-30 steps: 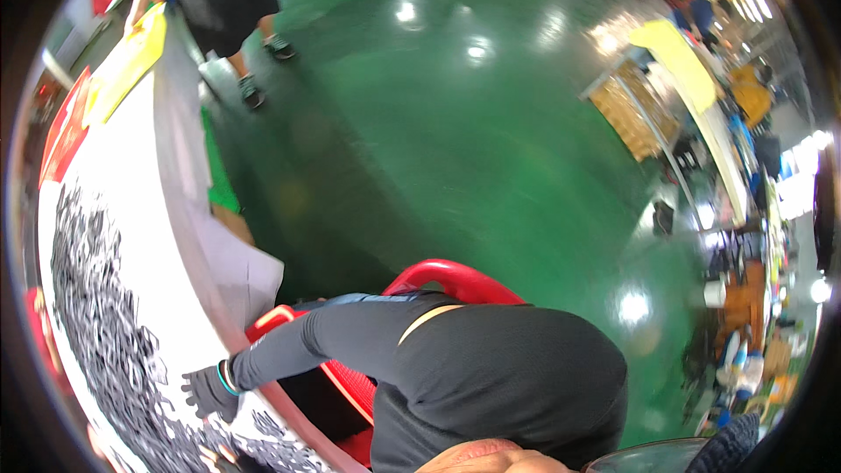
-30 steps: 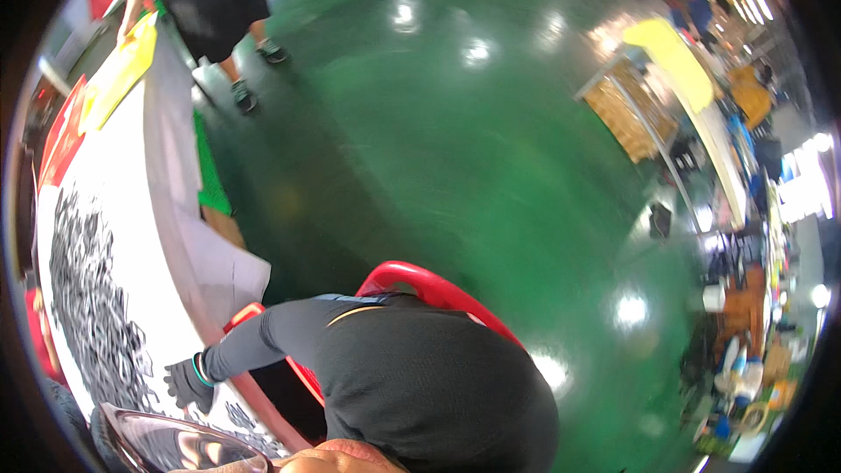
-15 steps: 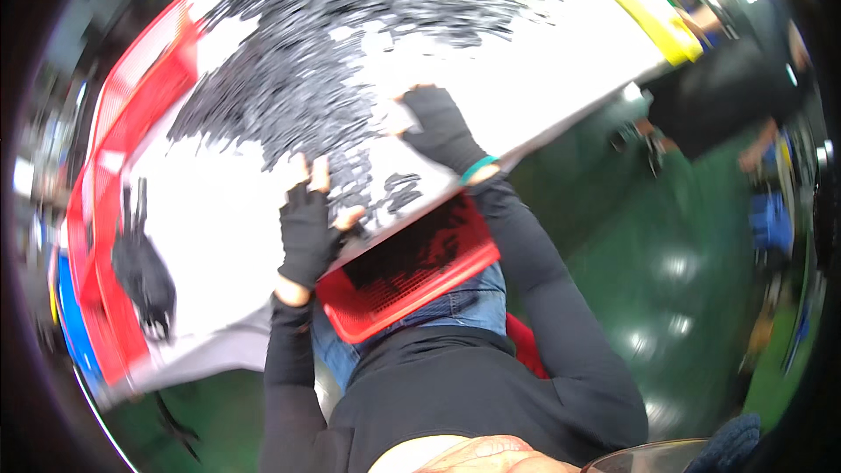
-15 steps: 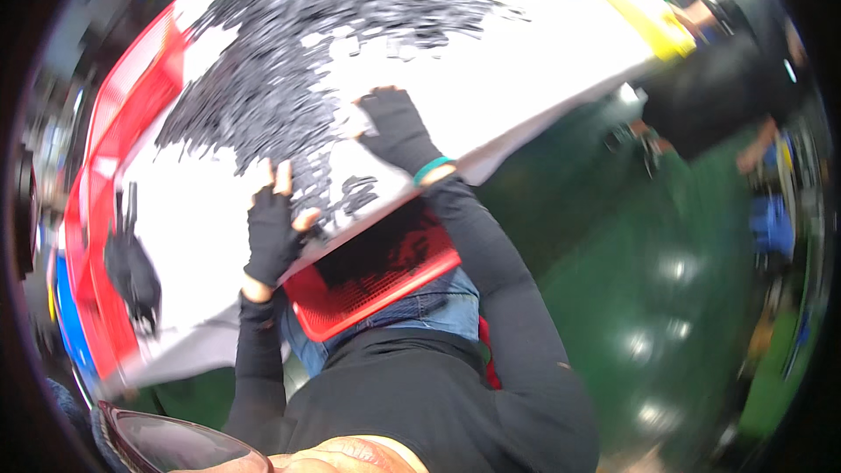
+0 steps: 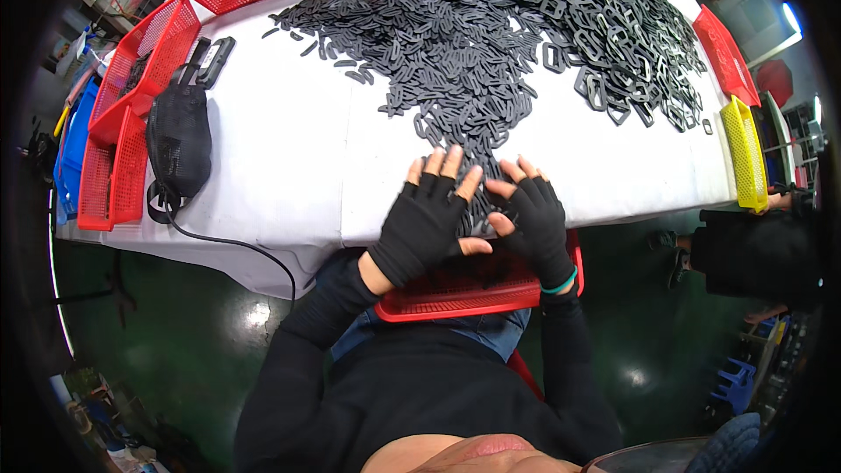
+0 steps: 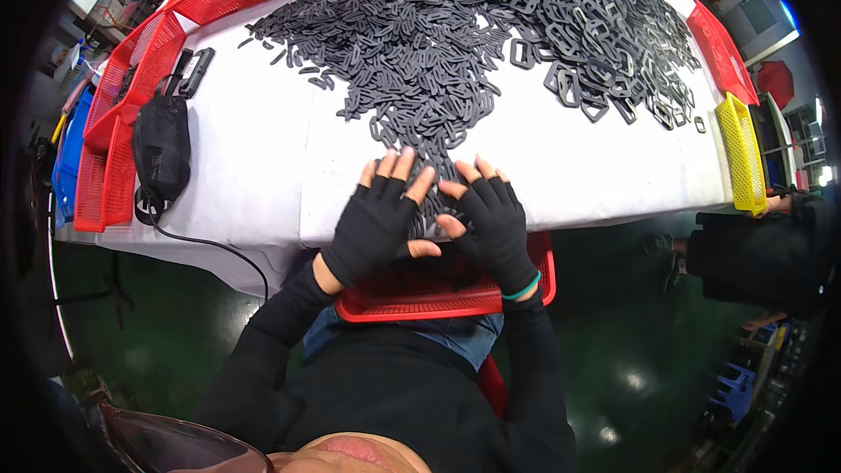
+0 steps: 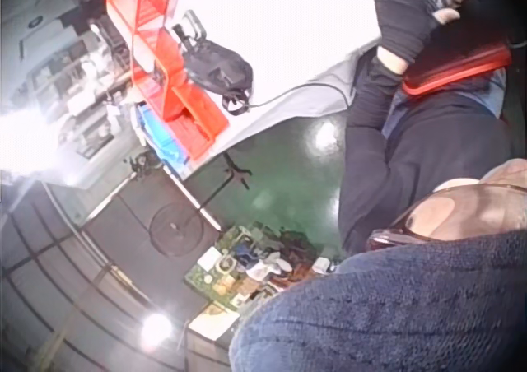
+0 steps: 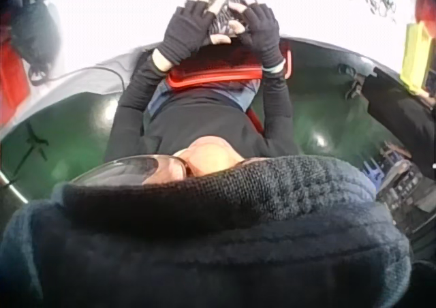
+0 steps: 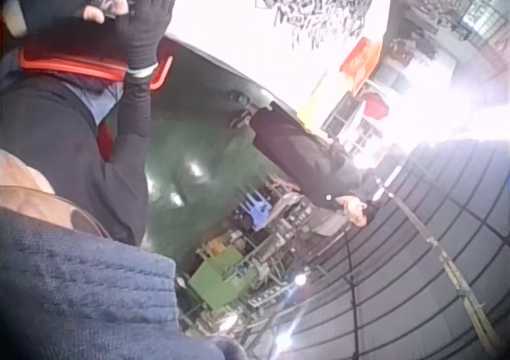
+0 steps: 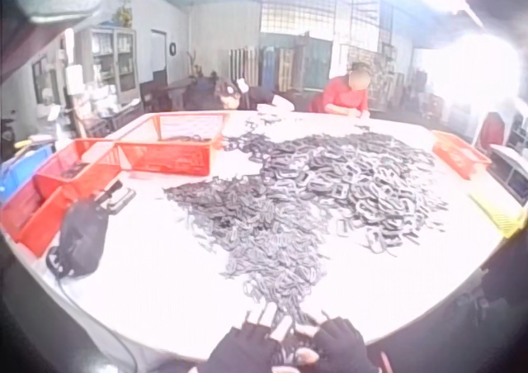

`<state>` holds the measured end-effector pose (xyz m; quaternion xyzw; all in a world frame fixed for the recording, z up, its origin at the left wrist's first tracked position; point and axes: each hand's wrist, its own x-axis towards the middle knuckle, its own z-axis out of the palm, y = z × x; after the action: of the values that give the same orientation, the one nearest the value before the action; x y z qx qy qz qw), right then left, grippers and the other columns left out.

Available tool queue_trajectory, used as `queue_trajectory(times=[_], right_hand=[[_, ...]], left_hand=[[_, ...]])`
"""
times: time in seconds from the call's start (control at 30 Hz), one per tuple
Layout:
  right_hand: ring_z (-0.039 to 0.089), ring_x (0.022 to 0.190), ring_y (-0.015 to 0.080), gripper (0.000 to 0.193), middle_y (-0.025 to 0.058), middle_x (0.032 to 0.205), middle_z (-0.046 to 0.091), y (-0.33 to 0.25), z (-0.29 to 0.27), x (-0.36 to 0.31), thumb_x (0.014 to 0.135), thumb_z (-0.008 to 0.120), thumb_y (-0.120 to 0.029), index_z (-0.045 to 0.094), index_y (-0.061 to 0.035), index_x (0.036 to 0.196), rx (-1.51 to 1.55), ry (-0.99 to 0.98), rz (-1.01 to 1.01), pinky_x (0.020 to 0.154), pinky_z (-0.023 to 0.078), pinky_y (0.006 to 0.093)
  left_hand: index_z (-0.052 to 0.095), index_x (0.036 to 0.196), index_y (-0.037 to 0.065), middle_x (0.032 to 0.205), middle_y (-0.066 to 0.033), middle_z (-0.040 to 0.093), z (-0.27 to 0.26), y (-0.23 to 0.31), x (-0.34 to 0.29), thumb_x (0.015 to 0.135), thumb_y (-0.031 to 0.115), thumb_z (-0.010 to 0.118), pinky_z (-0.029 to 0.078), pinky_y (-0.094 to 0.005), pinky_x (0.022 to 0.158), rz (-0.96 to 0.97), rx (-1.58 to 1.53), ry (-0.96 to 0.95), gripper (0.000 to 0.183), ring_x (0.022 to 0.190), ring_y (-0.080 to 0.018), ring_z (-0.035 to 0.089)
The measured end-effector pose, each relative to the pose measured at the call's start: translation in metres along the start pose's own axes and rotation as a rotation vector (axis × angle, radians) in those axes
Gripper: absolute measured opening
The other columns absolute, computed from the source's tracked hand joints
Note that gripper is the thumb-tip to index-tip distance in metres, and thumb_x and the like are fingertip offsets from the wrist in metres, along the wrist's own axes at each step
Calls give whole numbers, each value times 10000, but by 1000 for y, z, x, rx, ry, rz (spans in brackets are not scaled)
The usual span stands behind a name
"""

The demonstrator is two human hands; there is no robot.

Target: The person sorts small black plastic components on a table and places them into a red basket.

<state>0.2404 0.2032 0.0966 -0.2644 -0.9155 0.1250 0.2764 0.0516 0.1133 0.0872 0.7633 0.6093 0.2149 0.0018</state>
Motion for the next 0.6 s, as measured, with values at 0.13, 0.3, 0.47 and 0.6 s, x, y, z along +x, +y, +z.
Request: queue_trajectory(times=[0.13,0.3,0.47,0.6], right_hand=[[520,1170,385,264,182,1221,579,6,-6,-1,849,637,-310,660,-70,958,252,8,57,975,399,490],[463,1212,407,478,237,1327,481,41,0,42,859,647,-313,536,-30,1227,24,121,145,1006,368,452],[399,1264,432,632,252,1385,416,58,31,85,871,597,-445,436,-105,1379,-206,47,63,1054,297,497],[380,1288,431,497,229,1368,449,37,25,75,907,549,-359,499,-116,1338,-62,-50,-98,1063,284,511]], left_hand=[[319,1434,21,1465,-288,277,-2,8,0,737,700,564,207,-543,1107,87,-135,-59,1004,1355,-464,270],[215,1467,4,1490,-308,182,12,-35,34,751,655,616,142,-578,1107,-64,-81,164,1048,1385,-481,169],[262,1436,-35,1466,-310,244,12,-58,47,798,684,535,136,-564,1117,-252,159,89,999,1380,-471,187],[341,1402,-31,1473,-277,264,2,-32,33,821,680,497,157,-546,1121,69,-11,-80,931,1377,-435,233]])
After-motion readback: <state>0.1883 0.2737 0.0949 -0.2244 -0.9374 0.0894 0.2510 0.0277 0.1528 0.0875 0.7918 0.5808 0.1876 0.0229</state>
